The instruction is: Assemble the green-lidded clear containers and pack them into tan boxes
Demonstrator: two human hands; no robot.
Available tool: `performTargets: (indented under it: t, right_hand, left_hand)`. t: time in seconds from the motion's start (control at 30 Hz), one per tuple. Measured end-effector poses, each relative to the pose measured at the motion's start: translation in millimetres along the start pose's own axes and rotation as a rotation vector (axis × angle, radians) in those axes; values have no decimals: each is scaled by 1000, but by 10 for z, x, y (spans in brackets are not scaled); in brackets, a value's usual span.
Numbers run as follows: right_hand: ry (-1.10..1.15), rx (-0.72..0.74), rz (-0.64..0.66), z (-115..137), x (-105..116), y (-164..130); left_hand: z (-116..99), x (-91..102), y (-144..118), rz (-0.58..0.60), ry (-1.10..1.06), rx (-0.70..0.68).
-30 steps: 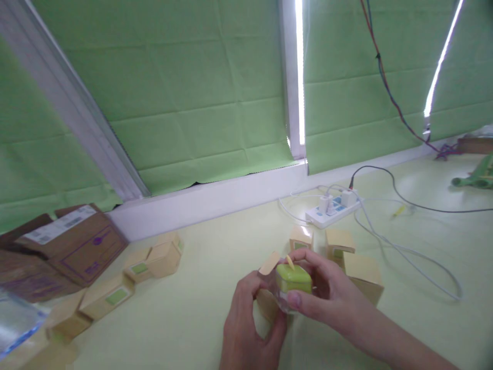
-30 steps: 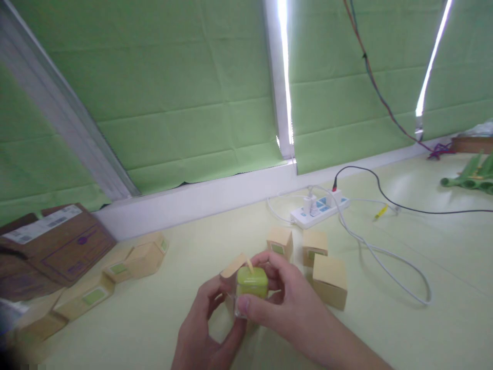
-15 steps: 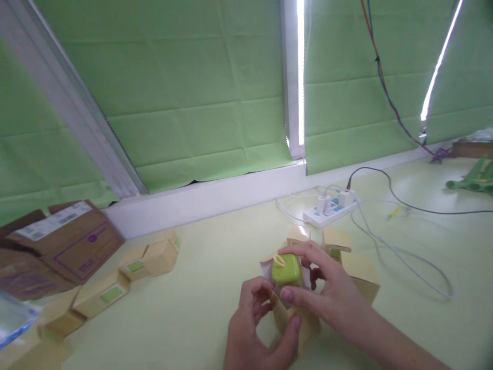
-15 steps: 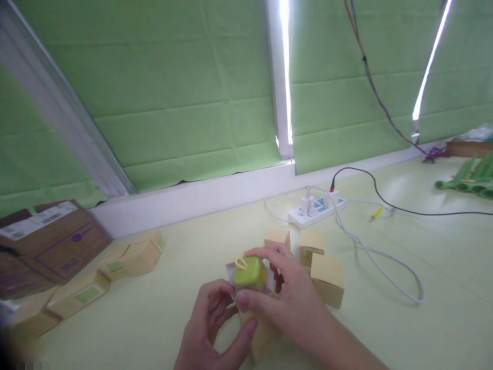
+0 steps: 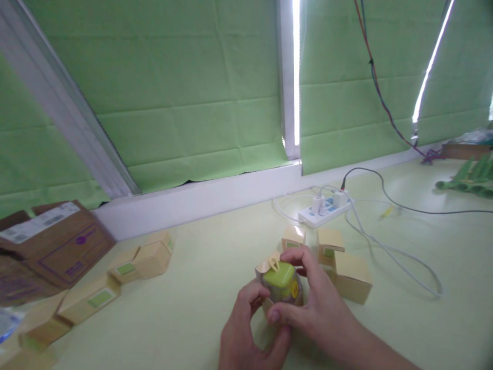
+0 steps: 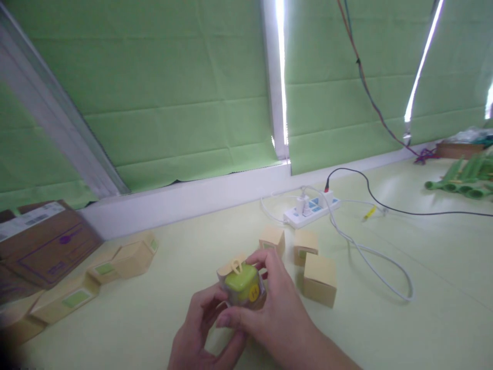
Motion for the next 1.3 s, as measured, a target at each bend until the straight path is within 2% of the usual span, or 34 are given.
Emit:
performTargets:
  t: [0.13, 0.33, 0.57, 0.77, 0.93, 1.17, 1.3]
  right_hand:
    - [21, 56, 91, 71, -27, -38]
    - [41, 105, 69, 59, -21, -20]
    - [183, 70, 123, 34, -85, -30]
    - [211, 32, 223, 59, -197, -59]
    - [140, 73, 175, 78, -160, -41]
    - [105, -52, 184, -40, -98, -59]
    - [141, 27, 203, 65, -111, -51]
  left_hand:
    - [-35, -19, 28, -12, -87, 12]
    - [9, 25, 47, -46, -160, 85]
    - [103, 190, 71, -162, -216, 214]
    - [146, 184, 77, -163, -352, 240]
    - [162, 218, 82, -194, -429, 297]
    - [65, 183, 80, -172, -456, 294]
    - [77, 186, 84, -187, -459, 348]
Point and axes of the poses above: each hand's wrist, its own y-axis towards the middle knuckle, its own x-axis out of the back of the hand, z = x × y, the point moved 9 cm from there along y, towards the middle knuckle, and after that the axes turned 9 degrees about -y, right-handed, at the moved point
